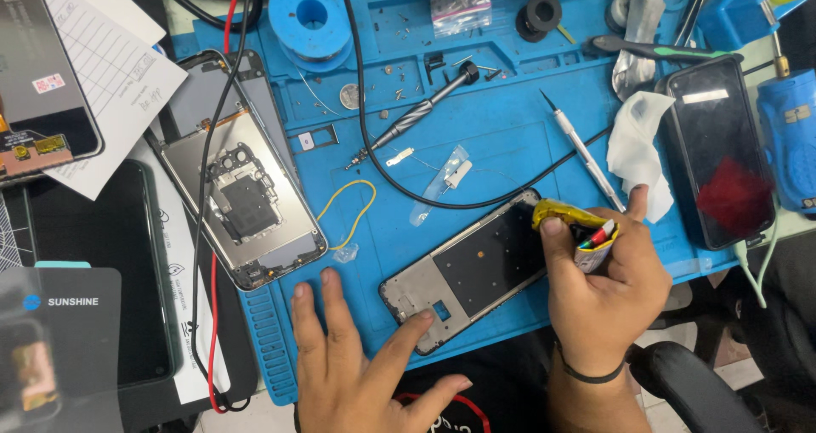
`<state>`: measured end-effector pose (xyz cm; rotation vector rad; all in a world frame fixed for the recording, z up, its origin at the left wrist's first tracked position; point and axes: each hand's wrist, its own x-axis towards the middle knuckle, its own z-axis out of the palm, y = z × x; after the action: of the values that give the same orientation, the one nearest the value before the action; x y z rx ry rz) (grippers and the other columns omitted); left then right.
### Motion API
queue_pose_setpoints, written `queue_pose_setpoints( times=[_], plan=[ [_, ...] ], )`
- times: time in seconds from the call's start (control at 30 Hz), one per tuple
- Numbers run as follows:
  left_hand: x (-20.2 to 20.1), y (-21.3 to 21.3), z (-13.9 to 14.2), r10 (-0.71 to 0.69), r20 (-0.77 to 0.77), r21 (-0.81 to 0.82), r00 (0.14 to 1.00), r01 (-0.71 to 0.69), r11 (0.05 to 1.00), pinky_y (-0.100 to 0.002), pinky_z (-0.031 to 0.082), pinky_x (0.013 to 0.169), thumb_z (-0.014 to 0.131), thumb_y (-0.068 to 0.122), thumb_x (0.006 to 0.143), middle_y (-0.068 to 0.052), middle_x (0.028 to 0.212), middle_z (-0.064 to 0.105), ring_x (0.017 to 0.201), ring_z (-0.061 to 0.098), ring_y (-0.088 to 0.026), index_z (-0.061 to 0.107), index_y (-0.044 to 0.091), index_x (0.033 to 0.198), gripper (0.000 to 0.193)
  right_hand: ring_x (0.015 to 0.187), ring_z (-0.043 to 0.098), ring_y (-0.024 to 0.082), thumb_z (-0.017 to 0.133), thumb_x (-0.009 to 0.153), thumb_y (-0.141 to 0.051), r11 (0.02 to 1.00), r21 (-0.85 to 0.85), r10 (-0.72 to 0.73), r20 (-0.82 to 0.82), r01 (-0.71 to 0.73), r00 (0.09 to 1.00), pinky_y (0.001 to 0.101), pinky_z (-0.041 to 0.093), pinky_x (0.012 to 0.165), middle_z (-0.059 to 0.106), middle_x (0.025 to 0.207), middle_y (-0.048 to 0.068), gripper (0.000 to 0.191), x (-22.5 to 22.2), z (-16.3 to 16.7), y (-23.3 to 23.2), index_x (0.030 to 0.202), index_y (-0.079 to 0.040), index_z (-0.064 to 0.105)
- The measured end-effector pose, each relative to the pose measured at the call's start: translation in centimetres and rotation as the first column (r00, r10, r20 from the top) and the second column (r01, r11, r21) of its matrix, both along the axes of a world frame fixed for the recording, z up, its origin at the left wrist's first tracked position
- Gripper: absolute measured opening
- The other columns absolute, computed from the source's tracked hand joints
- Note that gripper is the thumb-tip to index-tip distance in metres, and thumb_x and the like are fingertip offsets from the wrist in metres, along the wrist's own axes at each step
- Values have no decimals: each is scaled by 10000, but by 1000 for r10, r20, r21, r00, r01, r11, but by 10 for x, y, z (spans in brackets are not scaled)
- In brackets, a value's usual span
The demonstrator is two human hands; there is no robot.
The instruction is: The person removes a new LCD screen from its packaging, then applies adhesive to the edges of a disassembled smartphone chassis using a small tube. The person handles the phone frame and screen assembly on a blue work mat, preparing the chassis for screen installation.
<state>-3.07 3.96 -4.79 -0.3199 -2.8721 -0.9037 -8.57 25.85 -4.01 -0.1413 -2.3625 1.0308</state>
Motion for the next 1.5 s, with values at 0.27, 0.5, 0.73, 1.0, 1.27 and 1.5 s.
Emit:
queue_pose_setpoints(
  times=[0.27, 0.5, 0.73, 1.0, 1.27, 1.5],
  plan=[
    [3, 0, -4, -7, -112, 3, 994, 7, 1000, -749, 255, 1052, 749, 762, 669, -401, 1562, 243, 1453, 135, -648, 735, 302, 1130, 651, 794, 641, 98, 791, 999, 4, 1000, 1, -26, -6, 26, 1000, 507, 265, 1351, 689, 852, 83, 165, -2, 0, 2, 1021, 58, 637],
    [3, 0, -5, -6, -63, 4, 998, 6, 1000, -772, 263, 1025, 772, 746, 637, -416, 1526, 250, 1435, 137, -672, 762, 286, 1091, 647, 792, 641, 96, 788, 989, 10, 999, 25, -21, -4, 21, 1000, 500, 263, 1365, 686, 844, 85, 166, -2, 0, 3, 1030, 70, 639],
    [3, 0, -5, -10, 10, -3, 1000, 10, 1000, -812, 276, 1011, 806, 729, 578, -438, 1517, 259, 1410, 142, -702, 796, 279, 1077, 673, 803, 648, 95, 783, 1005, 21, 999, 19, -43, -25, 43, 999, 487, 221, 1380, 693, 870, 89, 146, -3, 0, 2, 1030, 68, 647],
    [0, 1, -1, -1, 30, -7, 1000, 1, 1000, -819, 288, 1004, 826, 723, 543, -443, 1448, 278, 1384, 155, -705, 811, 263, 1012, 657, 828, 658, 109, 784, 1009, 11, 999, 18, -41, -28, 42, 999, 496, 234, 1377, 693, 900, 88, 152, -4, 0, 1, 1033, 62, 643],
    [-1, 1, 1, 5, 78, -1, 997, -5, 1000, -838, 290, 1000, 839, 709, 518, -445, 1494, 281, 1392, 159, -720, 825, 269, 1053, 692, 801, 628, 109, 809, 1009, 2, 995, 43, -85, -29, 86, 996, 509, 255, 1374, 671, 900, 88, 177, -3, -3, 2, 1031, 64, 645],
    [3, 0, -3, -7, 17, 15, 1000, 7, 1000, -820, 279, 1002, 815, 724, 574, -439, 1512, 267, 1406, 152, -706, 799, 270, 1078, 679, 829, 640, 100, 811, 1024, -4, 995, 48, -85, -47, 88, 995, 514, 241, 1375, 693, 919, 94, 185, -3, -5, 4, 1029, 64, 639]
  ],
)
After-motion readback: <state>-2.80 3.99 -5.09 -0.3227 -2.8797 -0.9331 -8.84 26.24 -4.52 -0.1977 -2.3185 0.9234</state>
